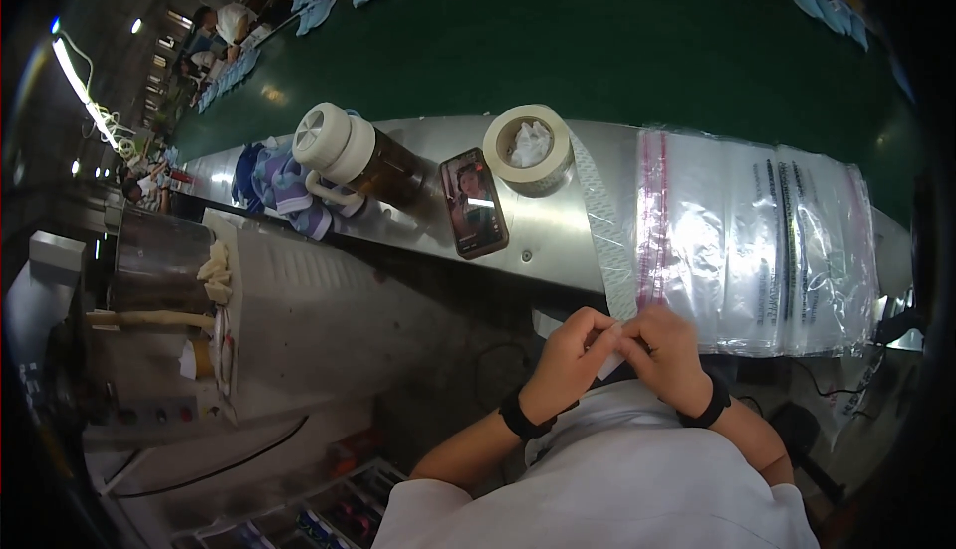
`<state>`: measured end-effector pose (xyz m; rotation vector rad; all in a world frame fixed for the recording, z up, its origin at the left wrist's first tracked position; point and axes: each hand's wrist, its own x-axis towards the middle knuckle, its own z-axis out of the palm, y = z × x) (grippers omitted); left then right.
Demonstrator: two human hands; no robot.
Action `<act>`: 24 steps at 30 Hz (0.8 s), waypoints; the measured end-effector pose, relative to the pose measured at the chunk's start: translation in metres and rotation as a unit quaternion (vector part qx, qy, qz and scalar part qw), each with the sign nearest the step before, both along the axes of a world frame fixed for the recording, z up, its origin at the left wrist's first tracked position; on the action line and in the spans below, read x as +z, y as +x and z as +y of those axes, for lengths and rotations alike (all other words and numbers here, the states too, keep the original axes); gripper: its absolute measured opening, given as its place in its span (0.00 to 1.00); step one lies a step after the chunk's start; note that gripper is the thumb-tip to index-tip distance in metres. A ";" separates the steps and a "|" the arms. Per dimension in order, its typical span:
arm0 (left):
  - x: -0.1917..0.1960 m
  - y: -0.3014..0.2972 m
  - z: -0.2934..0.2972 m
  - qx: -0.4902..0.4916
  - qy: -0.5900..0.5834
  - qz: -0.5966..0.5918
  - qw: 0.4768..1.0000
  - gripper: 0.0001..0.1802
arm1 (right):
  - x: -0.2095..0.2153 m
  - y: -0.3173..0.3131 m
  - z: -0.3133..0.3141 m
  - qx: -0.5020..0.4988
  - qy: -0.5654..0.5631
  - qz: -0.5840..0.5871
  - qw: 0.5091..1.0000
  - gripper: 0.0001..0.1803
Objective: Labeling and packaging shoe insoles or components at a factory assembly line.
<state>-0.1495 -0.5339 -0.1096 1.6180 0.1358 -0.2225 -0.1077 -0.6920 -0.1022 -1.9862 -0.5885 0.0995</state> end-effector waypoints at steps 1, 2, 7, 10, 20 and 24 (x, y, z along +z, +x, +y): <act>0.000 0.001 0.004 -0.014 -0.010 0.016 1.000 0.08 | 0.002 0.000 0.000 0.005 0.003 -0.010 1.000 0.04; 0.001 0.002 0.008 -0.029 -0.021 0.033 0.999 0.08 | 0.003 0.000 -0.001 0.010 0.006 -0.020 1.000 0.05; 0.011 0.013 0.020 -0.090 0.104 -0.046 0.989 0.07 | 0.000 -0.001 -0.006 0.005 0.026 0.014 1.000 0.05; 0.012 0.008 0.008 -0.072 0.045 -0.034 0.996 0.07 | -0.002 -0.001 -0.004 -0.016 0.031 0.012 0.999 0.04; 0.012 0.007 0.006 -0.030 0.090 -0.036 0.995 0.06 | 0.005 0.000 0.000 -0.025 0.038 -0.032 0.998 0.04; 0.015 0.010 0.004 -0.022 0.119 -0.105 0.987 0.06 | 0.004 -0.001 0.001 -0.032 0.048 -0.012 0.998 0.04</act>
